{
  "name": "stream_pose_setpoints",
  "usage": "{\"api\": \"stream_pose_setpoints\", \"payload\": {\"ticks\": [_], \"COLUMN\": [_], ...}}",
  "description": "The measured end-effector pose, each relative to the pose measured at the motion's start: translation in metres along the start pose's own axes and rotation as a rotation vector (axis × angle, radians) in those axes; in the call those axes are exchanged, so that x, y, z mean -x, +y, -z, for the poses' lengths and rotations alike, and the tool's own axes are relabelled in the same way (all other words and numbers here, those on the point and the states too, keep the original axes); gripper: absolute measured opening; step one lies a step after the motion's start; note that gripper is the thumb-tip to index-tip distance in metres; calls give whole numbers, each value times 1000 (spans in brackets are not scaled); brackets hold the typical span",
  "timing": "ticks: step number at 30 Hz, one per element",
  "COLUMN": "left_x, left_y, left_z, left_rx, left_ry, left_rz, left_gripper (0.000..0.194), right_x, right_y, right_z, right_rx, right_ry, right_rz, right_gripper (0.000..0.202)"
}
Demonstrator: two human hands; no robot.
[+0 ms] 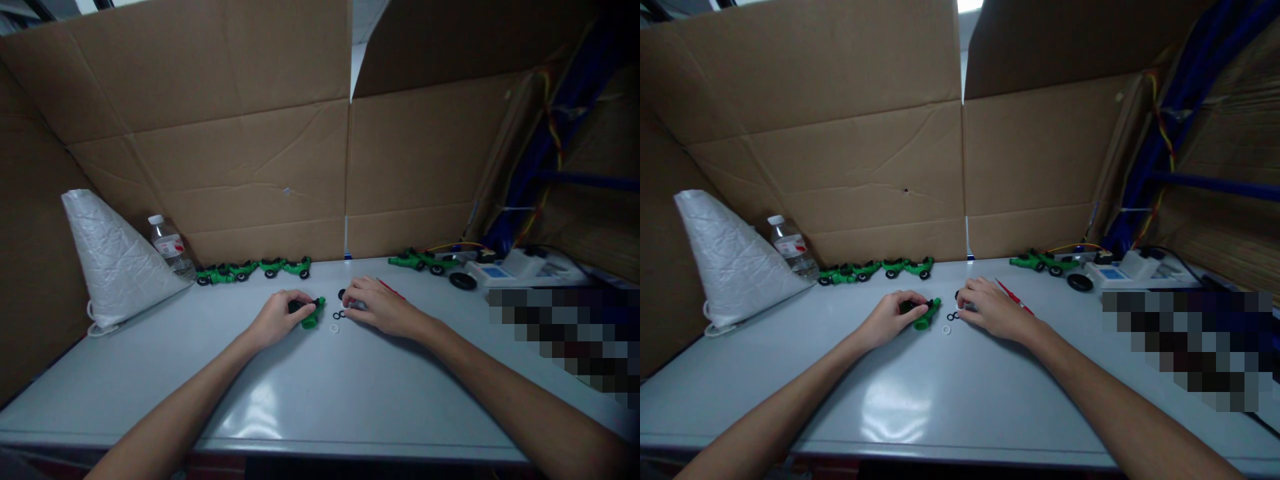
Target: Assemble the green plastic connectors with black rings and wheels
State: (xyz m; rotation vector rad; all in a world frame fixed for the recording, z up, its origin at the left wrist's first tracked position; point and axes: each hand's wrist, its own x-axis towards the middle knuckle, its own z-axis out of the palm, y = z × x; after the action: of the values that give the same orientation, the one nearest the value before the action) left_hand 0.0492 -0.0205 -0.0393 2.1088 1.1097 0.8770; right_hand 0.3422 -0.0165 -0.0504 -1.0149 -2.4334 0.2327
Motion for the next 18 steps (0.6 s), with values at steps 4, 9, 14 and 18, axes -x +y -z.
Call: {"api": "stream_pose_setpoints", "payload": {"ticks": [4, 9, 14, 18], "left_x": [2, 2, 3, 4], "left_y": [4, 8, 10, 15], "left_z": [2, 4, 4, 4], "left_rx": [-124, -256, -261, -270], "left_ry": [-1, -49, -68, -87], "left_rz": [-55, -44, -53, -74], "left_gripper": [28, 28, 29, 30], "right_x": [-1, -3, -3, -2], "right_y": [3, 4, 4, 8], "right_z": [0, 1, 3, 4], "right_rx": [18, 33, 36, 82], "right_ry": [-35, -47, 6, 22], "right_rz": [-8, 0, -25, -28], "right_gripper": [13, 17, 21, 20]}}
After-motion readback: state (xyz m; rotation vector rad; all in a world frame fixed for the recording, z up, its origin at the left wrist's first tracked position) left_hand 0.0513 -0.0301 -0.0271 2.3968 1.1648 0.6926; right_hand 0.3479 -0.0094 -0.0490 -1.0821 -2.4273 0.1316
